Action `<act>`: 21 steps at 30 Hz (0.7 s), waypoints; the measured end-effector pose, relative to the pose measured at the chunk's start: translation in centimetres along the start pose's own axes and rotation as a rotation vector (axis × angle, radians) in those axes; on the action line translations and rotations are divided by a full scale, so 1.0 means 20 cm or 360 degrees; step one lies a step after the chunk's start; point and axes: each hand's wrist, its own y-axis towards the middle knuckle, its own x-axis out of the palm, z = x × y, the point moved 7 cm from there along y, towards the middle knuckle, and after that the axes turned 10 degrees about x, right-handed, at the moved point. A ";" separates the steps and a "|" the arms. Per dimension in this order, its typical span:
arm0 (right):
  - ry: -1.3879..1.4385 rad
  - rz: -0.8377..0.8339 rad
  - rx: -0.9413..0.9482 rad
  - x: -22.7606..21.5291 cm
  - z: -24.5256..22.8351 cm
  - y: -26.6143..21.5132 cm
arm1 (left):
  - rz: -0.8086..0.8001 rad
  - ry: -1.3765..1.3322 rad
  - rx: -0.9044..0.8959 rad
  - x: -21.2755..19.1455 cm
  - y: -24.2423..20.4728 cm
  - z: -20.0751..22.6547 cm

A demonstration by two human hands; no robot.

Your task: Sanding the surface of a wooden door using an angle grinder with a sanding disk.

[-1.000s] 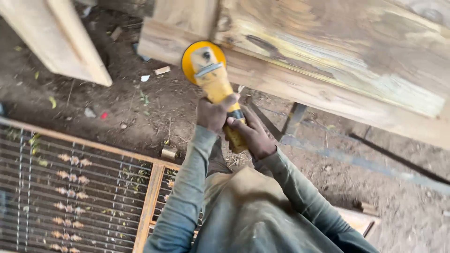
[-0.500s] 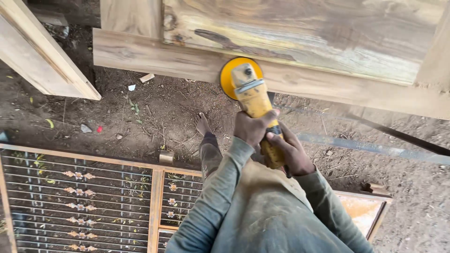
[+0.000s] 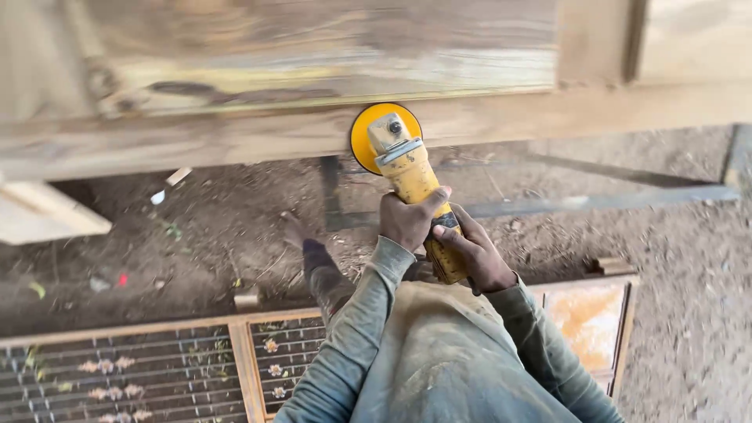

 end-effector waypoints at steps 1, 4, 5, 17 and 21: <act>0.0019 0.0024 -0.0006 -0.08 0.03 -0.02 | -0.0030 0.0007 -0.0007 0.07 0.00 -0.02; 0.0107 0.0065 -0.0145 -0.27 0.04 -0.08 | -0.0126 0.0065 -0.0054 0.28 0.01 -0.12; 0.0200 0.0113 -0.0053 -0.33 0.05 -0.10 | -0.0180 0.0083 -0.0053 0.36 0.01 -0.16; 0.0480 0.0386 -0.0190 -0.85 0.23 -0.23 | -0.0770 0.0733 -0.0122 1.04 0.08 -0.41; 0.0341 0.0428 -0.0300 -0.59 0.11 -0.21 | -0.0808 0.0563 -0.0158 0.81 0.01 -0.30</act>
